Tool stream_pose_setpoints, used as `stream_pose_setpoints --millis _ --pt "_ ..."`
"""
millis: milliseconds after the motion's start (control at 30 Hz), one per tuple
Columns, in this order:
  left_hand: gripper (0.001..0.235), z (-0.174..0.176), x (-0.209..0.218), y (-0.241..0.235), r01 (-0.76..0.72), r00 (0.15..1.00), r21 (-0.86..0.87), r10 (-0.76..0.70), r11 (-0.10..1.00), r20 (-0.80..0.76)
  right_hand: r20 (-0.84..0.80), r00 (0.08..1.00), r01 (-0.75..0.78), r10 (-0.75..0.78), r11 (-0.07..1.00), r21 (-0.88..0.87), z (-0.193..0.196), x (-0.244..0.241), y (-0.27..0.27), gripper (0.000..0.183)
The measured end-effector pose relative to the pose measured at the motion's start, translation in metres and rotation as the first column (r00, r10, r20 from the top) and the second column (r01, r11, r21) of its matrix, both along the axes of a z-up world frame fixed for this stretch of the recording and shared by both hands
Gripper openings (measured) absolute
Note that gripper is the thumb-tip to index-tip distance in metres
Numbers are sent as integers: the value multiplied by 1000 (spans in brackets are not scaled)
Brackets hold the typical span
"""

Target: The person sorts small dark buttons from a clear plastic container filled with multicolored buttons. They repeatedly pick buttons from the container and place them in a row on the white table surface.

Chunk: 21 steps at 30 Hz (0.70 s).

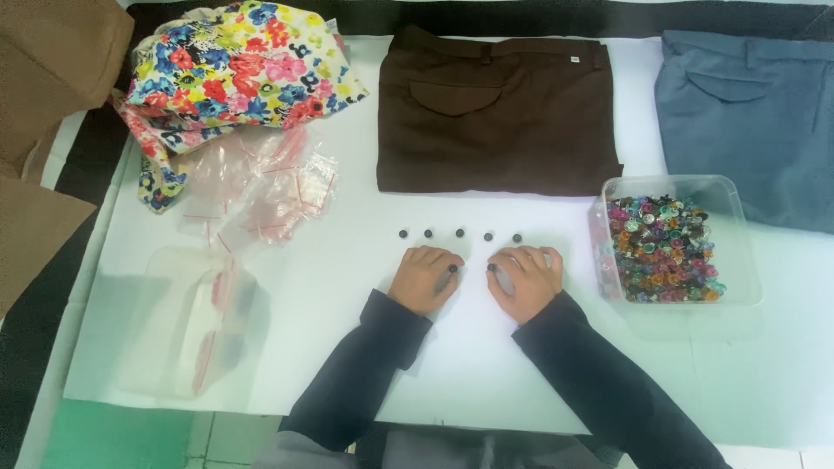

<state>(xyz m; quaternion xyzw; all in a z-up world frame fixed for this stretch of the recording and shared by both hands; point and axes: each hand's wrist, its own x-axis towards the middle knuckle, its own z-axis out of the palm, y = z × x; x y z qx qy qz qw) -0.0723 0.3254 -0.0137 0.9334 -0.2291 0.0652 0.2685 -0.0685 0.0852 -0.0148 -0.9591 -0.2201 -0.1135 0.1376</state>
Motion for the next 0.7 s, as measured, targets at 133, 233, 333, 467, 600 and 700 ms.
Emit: stream_pose_setpoints --millis 133,233,333,467,600,700 --pt "23 0 1 0 12 1000 -22 -12 1000 -13 20 999 -37 37 999 3 5 -1 4 22" --pt "24 0 0 0 4 1000 -22 -4 1000 -14 27 998 -49 49 999 -5 6 -1 5 24" --pt "25 -1 -1 -1 -9 999 -68 12 998 32 -8 998 -57 57 998 8 3 -1 3 24" --pt "25 5 -2 -1 -1 1000 -34 2 999 28 18 997 -80 80 997 5 2 0 3 27" --pt "27 0 -1 0 -4 1000 -30 4 1000 -1 25 997 -73 72 997 38 3 0 4 28" --pt "28 -3 -1 -2 -30 999 -40 29 999 -36 17 997 -75 75 996 36 -12 -1 -2 32"
